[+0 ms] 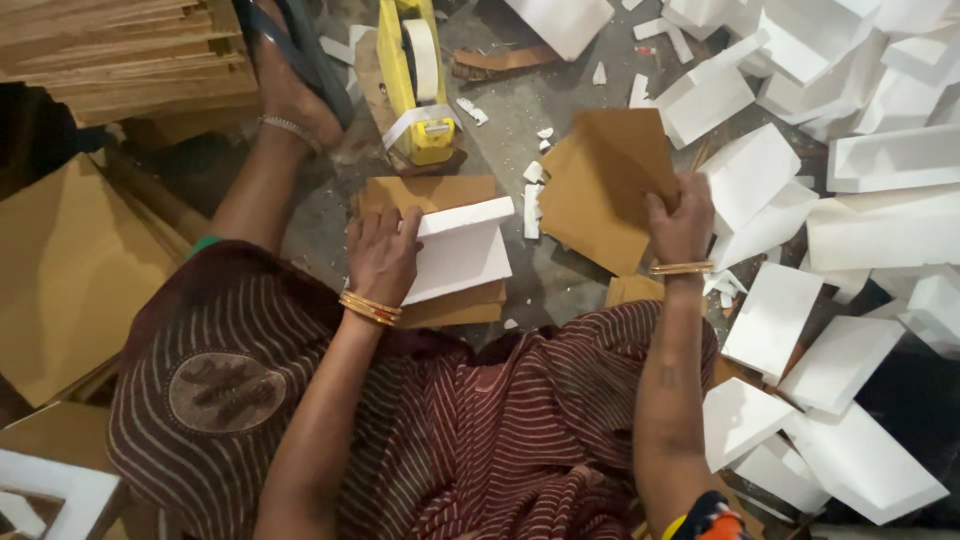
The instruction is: The person sits on the floor and assembles small cardboard boxes by inserting white foam inserts into the cardboard shells and sealing them with clear tape from a handheld dispenser. The person repeatedly picks up foam pieces, fits them into the boxes, and tapes the seams shut.
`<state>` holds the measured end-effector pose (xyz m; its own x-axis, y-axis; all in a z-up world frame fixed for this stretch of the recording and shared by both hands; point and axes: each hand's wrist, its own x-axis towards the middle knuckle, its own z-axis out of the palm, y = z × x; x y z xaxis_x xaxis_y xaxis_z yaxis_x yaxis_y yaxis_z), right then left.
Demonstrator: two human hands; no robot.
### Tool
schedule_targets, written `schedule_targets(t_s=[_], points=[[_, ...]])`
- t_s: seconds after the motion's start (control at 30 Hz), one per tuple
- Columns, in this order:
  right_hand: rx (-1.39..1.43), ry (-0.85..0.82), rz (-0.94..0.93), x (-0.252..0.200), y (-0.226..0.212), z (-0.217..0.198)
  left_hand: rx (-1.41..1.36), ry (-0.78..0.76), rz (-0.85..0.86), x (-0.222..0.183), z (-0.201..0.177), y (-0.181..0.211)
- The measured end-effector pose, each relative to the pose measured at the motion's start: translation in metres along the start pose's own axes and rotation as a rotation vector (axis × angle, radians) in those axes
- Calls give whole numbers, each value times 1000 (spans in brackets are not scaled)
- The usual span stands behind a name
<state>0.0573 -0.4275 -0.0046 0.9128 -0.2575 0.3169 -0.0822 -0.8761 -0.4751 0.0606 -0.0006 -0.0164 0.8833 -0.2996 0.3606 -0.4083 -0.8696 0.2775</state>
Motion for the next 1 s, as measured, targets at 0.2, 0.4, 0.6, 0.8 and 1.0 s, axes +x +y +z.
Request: schedule_targets(t_s=[0.2, 0.4, 0.6, 0.8, 1.0], points=[[-372, -221, -234, -23, -11, 61, -1, -44, -13, 2, 1, -1], [-407, -485, -103, -32, 19, 114, -19, -49, -1, 1, -1, -1], [-170, -276, -97, -23, 15, 79, -131, -28, -5, 2, 0, -4], [127, 120, -404, -63, -75, 39, -287, -148, -51, -2, 13, -18], [-97, -36, -877, -146, -153, 80, -626, -98, -54, -11, 32, -41]])
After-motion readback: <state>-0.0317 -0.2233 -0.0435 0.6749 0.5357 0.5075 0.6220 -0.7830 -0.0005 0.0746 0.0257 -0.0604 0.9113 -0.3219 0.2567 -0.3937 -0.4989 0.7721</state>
